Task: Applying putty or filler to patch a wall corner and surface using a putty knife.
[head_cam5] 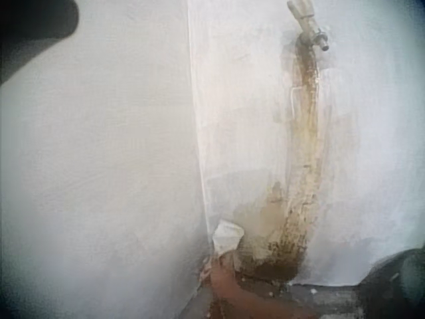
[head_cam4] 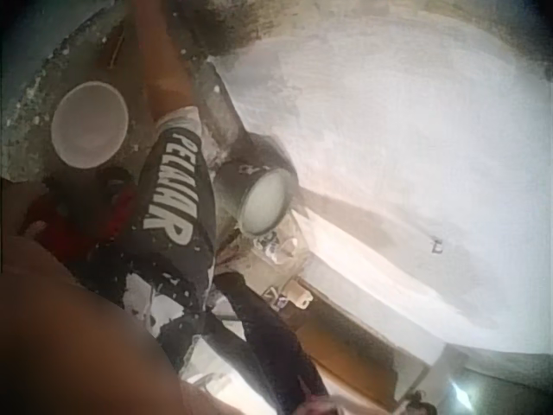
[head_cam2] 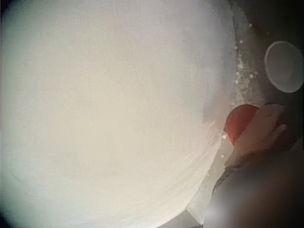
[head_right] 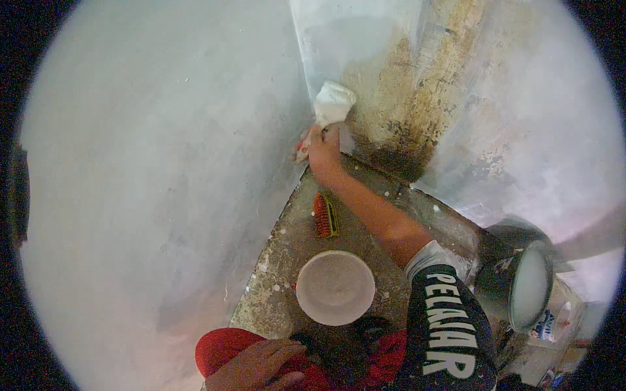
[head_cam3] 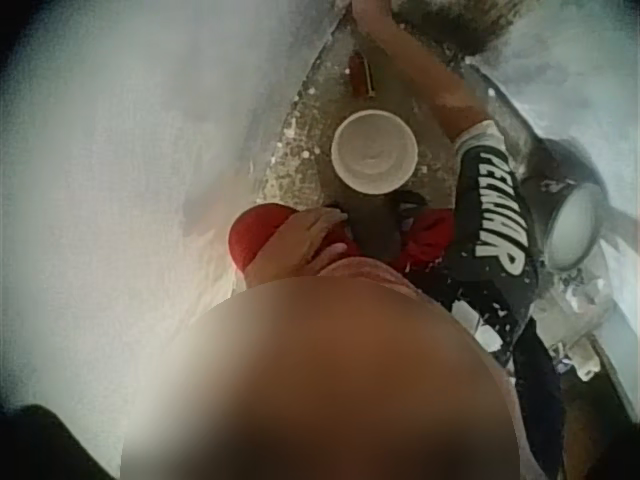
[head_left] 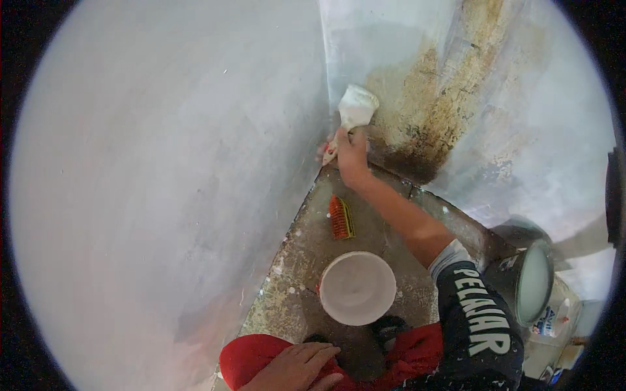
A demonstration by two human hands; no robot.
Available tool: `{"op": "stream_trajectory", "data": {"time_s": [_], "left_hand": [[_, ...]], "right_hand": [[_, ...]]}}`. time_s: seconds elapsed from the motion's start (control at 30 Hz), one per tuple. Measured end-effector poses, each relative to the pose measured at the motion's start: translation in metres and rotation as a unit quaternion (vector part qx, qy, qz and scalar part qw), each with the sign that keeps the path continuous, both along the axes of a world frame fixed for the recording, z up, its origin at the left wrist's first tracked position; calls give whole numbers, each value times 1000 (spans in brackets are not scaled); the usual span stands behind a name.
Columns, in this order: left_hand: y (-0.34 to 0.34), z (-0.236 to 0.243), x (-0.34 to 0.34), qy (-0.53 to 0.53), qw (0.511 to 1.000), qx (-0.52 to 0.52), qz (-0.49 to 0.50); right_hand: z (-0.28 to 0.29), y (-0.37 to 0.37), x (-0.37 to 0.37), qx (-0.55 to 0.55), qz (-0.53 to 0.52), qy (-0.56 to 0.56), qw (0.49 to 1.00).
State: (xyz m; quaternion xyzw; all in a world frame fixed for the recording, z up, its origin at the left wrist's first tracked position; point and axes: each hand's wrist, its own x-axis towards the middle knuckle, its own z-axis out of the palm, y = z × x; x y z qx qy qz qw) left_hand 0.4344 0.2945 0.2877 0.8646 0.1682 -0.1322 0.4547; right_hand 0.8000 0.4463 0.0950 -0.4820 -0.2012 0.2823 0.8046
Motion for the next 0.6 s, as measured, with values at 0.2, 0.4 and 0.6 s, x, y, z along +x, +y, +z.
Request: {"op": "stream_trajectory", "data": {"time_s": [0.2,0.4,0.6], "left_hand": [[-4,-6,0,-6,1000,7,-12],[-5,-4,-2,21,1000,3,7],[-3,-4,1,20,1000,5,-8]], "right_hand": [[-87,-15,29,-139,-63,6,988],[-99,-4,4,-239,14,206,949],[-63,1,40,-90,-4,141,986]]}}
